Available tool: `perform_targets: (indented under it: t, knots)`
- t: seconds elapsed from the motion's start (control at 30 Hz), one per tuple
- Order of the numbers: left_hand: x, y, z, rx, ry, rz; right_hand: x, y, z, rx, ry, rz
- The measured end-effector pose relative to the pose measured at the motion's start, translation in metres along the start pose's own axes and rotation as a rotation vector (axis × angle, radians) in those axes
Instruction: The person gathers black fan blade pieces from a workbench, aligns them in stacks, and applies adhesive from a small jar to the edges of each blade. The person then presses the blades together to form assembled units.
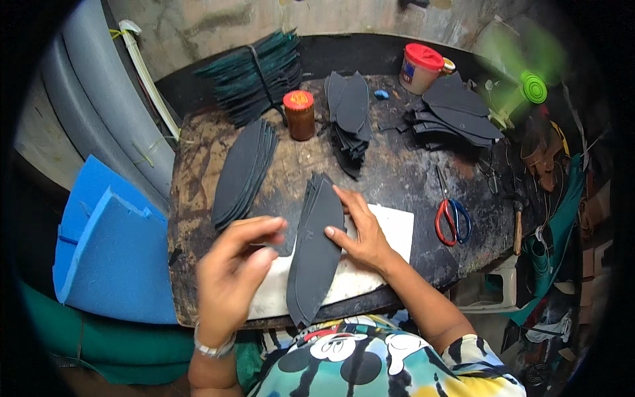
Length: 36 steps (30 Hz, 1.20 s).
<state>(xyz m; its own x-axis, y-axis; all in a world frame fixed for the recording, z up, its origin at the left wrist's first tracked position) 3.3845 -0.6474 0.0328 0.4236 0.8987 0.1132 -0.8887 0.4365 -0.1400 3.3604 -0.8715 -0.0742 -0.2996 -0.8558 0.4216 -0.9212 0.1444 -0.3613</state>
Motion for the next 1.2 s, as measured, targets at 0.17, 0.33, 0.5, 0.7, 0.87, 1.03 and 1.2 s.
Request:
perform_targets:
  t: [0.17,0.33,0.5,0.7,0.87,1.03,1.2]
  knots:
    - [-0.022,-0.016,-0.111,0.523,-0.196,-0.178,-0.007,-0.006,-0.002,-0.157,-0.057,-0.102]
    - [-0.034,-0.015,-0.12,0.36,-0.207,-0.177,-0.022,-0.01,-0.009,-0.186,-0.05,-0.107]
    - [-0.041,-0.006,-0.122,0.348,0.0,0.017,-0.034,-0.004,-0.004,-0.247,-0.168,0.019]
    - [-0.047,-0.002,-0.114,0.321,0.367,0.176,-0.042,0.0,0.0,-0.299,-0.436,0.189]
    - [-0.04,-0.013,-0.113,0.449,0.676,0.094,-0.049,-0.007,-0.008,-0.297,-0.518,0.222]
    - [-0.032,-0.018,-0.114,0.477,0.822,0.024,-0.053,-0.018,-0.018,-0.309,-0.71,0.25]
    - [-0.027,-0.022,-0.115,0.5,0.924,-0.062,-0.049,-0.042,-0.039,-0.127,-0.682,0.321]
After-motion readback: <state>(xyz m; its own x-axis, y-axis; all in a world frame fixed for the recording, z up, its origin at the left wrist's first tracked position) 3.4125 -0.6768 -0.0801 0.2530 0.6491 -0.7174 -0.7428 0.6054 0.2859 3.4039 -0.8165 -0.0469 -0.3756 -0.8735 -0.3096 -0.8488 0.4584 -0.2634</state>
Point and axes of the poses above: each hand's wrist, its own y-axis away from the middle knuckle, its own x-axis out of the back of the hand, z = x × y, the point moved 5 cm from there along -y, towards the middle knuckle, and after that the axes turned 4 degrees about z, right-handed, at the moved point
